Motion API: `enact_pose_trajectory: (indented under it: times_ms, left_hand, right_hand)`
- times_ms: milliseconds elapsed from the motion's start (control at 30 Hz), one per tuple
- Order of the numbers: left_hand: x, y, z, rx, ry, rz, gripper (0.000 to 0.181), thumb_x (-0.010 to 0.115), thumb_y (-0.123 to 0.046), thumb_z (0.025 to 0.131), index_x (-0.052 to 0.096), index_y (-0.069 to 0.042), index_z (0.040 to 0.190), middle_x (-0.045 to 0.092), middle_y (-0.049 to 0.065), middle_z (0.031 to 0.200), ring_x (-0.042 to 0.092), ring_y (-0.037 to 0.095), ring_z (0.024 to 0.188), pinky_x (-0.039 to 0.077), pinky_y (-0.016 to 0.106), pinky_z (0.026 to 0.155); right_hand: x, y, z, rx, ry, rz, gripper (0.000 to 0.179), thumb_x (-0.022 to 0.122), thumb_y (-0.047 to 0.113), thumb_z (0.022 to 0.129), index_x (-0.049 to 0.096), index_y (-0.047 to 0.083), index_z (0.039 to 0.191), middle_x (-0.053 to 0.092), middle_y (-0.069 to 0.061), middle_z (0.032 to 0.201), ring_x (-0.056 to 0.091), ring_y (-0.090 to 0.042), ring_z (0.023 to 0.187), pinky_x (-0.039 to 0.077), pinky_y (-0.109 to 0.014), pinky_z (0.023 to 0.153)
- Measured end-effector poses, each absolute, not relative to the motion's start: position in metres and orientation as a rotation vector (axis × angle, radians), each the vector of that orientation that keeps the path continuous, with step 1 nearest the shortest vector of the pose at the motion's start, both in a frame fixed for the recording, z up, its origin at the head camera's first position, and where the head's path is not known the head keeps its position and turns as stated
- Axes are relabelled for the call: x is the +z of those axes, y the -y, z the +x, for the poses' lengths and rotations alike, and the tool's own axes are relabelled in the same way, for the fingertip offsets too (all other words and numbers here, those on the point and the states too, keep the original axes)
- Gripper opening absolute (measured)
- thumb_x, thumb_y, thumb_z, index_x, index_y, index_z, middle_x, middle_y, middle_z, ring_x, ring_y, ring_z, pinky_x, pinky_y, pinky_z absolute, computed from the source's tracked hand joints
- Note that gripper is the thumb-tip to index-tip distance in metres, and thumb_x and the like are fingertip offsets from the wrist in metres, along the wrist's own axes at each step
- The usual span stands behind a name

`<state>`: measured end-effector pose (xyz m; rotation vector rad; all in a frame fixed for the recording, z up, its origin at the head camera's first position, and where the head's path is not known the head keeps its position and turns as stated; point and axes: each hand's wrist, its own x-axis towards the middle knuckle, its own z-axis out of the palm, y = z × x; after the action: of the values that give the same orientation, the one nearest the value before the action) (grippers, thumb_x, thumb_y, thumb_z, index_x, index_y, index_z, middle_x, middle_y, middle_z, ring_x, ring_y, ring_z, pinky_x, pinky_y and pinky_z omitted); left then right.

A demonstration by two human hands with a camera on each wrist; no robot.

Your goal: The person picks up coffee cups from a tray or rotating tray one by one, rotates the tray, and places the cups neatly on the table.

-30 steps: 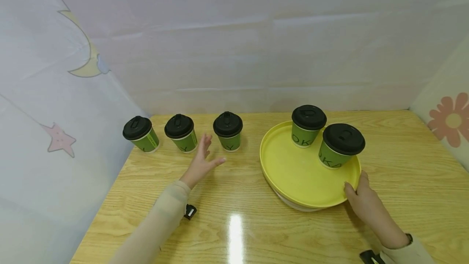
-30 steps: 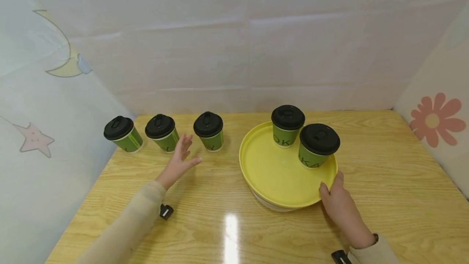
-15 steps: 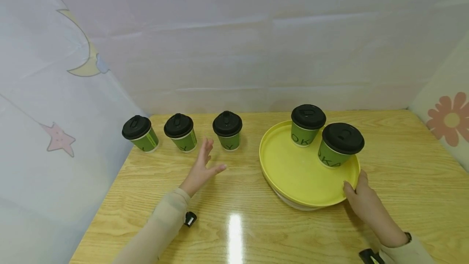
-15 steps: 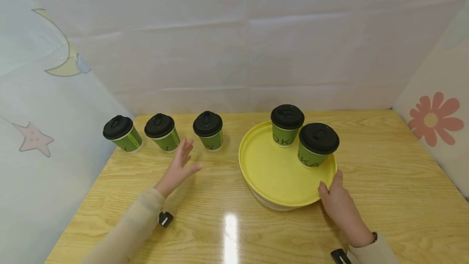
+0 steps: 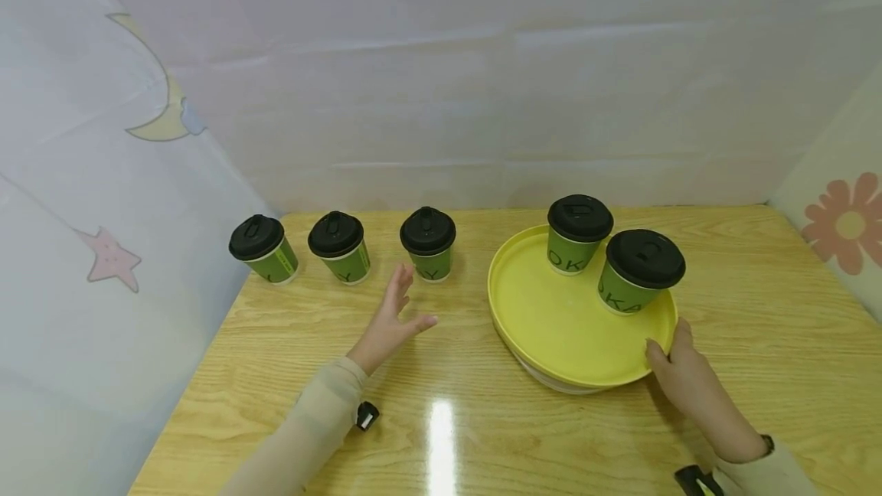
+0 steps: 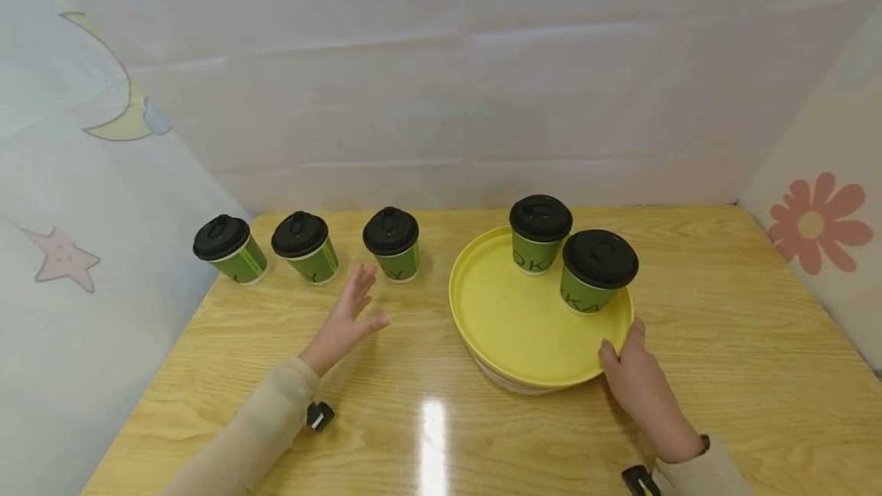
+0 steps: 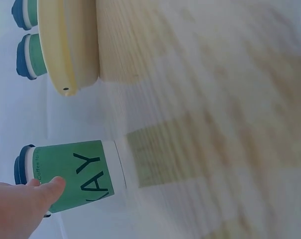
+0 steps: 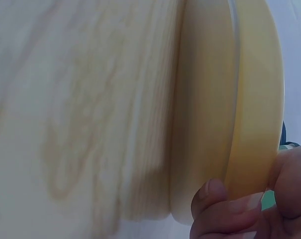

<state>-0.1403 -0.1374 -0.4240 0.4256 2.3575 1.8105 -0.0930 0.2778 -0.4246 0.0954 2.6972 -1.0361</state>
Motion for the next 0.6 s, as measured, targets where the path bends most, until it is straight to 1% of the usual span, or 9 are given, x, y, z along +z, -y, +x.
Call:
enact_pose_trajectory:
  times_ms: [67, 200, 367, 433, 500, 600]
  left_hand:
    - [-0.424, 0.136, -0.139, 1.815, -2.353, 0.435, 0.105, 0.071, -0.028, 0.091, -0.009, -0.005, 0.155, 0.005, 0.017, 0.161, 0.008, 0.03, 0.147, 0.016, 0.05, 0.117]
    - [-0.424, 0.134, -0.137, 1.826, -2.342, 0.45, 0.104, 0.071, -0.028, 0.091, -0.008, -0.005, 0.155, 0.006, 0.017, 0.161, 0.009, 0.03, 0.147, 0.016, 0.05, 0.117]
    - [-0.421, 0.131, -0.134, 1.821, -2.323, 0.447, 0.107, 0.072, -0.036, 0.089, -0.007, -0.007, 0.155, 0.007, 0.011, 0.162, 0.009, 0.027, 0.147, 0.015, 0.048, 0.117]
    - [-0.419, 0.13, -0.134, 1.816, -2.32, 0.445, 0.107, 0.072, -0.038, 0.088, -0.007, -0.008, 0.156, 0.007, 0.009, 0.162, 0.01, 0.026, 0.147, 0.016, 0.047, 0.117]
    - [-0.418, 0.129, -0.133, 1.816, -2.322, 0.46, 0.107, 0.072, -0.038, 0.089, -0.006, -0.007, 0.155, 0.007, 0.009, 0.162, 0.01, 0.027, 0.147, 0.016, 0.048, 0.117]
    - [-0.416, 0.127, -0.133, 1.807, -2.328, 0.475, 0.107, 0.072, -0.036, 0.089, -0.006, -0.006, 0.155, 0.007, 0.01, 0.162, 0.009, 0.029, 0.147, 0.016, 0.049, 0.117]
  right_hand:
    - [-0.424, -0.278, -0.093, -1.026, -2.697, 0.093, 0.072, 0.023, 0.023, 0.105, -0.019, -0.029, 0.132, 0.014, -0.059, 0.129, 0.029, -0.067, 0.12, 0.039, -0.067, 0.091]
    - [-0.424, -0.279, -0.094, -1.016, -2.704, 0.086, 0.072, 0.023, 0.023, 0.105, -0.019, -0.029, 0.132, 0.016, -0.059, 0.129, 0.031, -0.067, 0.118, 0.041, -0.066, 0.088]
    - [-0.425, -0.279, -0.095, -1.027, -2.719, 0.079, 0.071, 0.024, 0.021, 0.105, -0.018, -0.028, 0.133, 0.014, -0.059, 0.13, 0.026, -0.067, 0.12, 0.036, -0.069, 0.093]
    - [-0.425, -0.279, -0.095, -1.025, -2.724, 0.075, 0.071, 0.025, 0.021, 0.105, -0.017, -0.028, 0.134, 0.015, -0.059, 0.13, 0.028, -0.067, 0.12, 0.037, -0.069, 0.092]
    - [-0.425, -0.279, -0.095, -1.021, -2.728, 0.073, 0.071, 0.025, 0.021, 0.105, -0.017, -0.028, 0.134, 0.017, -0.059, 0.129, 0.03, -0.067, 0.119, 0.039, -0.068, 0.09]
    - [-0.425, -0.28, -0.095, -1.028, -2.723, 0.074, 0.071, 0.025, 0.022, 0.105, -0.017, -0.028, 0.134, 0.017, -0.059, 0.129, 0.03, -0.067, 0.119, 0.038, -0.068, 0.09]
